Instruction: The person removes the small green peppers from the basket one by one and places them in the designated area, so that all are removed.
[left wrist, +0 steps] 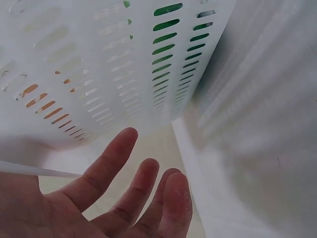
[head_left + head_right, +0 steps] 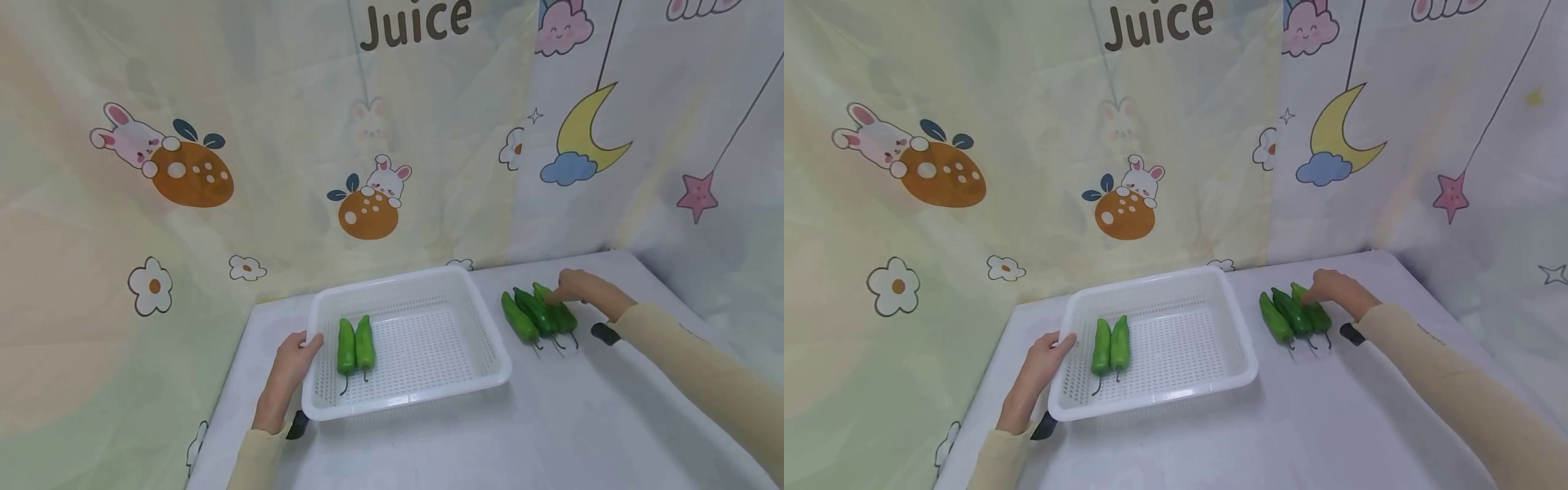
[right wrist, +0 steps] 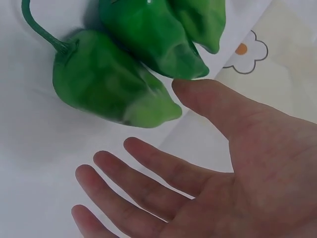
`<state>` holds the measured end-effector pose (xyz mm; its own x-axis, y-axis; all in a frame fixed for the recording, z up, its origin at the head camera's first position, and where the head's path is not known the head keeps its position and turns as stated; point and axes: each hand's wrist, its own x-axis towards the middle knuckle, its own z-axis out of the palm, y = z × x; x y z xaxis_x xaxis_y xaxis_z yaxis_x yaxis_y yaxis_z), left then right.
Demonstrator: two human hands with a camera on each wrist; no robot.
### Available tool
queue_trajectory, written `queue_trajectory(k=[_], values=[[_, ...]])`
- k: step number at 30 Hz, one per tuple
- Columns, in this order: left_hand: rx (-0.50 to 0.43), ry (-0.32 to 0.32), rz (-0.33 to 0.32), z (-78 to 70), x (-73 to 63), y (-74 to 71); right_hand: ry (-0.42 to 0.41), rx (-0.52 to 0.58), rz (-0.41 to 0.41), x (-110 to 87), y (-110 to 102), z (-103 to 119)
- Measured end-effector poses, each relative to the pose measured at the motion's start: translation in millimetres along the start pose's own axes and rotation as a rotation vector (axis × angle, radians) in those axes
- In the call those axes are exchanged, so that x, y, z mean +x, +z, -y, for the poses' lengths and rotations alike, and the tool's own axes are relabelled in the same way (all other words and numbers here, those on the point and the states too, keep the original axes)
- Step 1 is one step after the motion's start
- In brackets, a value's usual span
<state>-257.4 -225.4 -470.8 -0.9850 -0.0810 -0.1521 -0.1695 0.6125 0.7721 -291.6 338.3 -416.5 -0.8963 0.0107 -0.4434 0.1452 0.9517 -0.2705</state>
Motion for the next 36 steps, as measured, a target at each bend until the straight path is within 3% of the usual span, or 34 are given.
queue_trajectory(k=[9, 20, 25, 36], values=[[-0.001, -0.006, 0.004, -2.0, -2.4, -0.7, 0.023, -0.089, 0.004, -9.1, -11, 18], [0.017, -0.01, 0.003, -2.2, -3.0, -2.2, -0.093, -0.085, -0.016, -14.5, -28, 37], [0.026, -0.003, -0.002, -2.4, -2.4, -2.2, -0.086, -0.09, -0.04, -16.1, -36, 53], [0.057, -0.004, -0.007, -4.4, -2.9, -2.7, -0.157, -0.115, -0.016, -28.2, -28, 95]])
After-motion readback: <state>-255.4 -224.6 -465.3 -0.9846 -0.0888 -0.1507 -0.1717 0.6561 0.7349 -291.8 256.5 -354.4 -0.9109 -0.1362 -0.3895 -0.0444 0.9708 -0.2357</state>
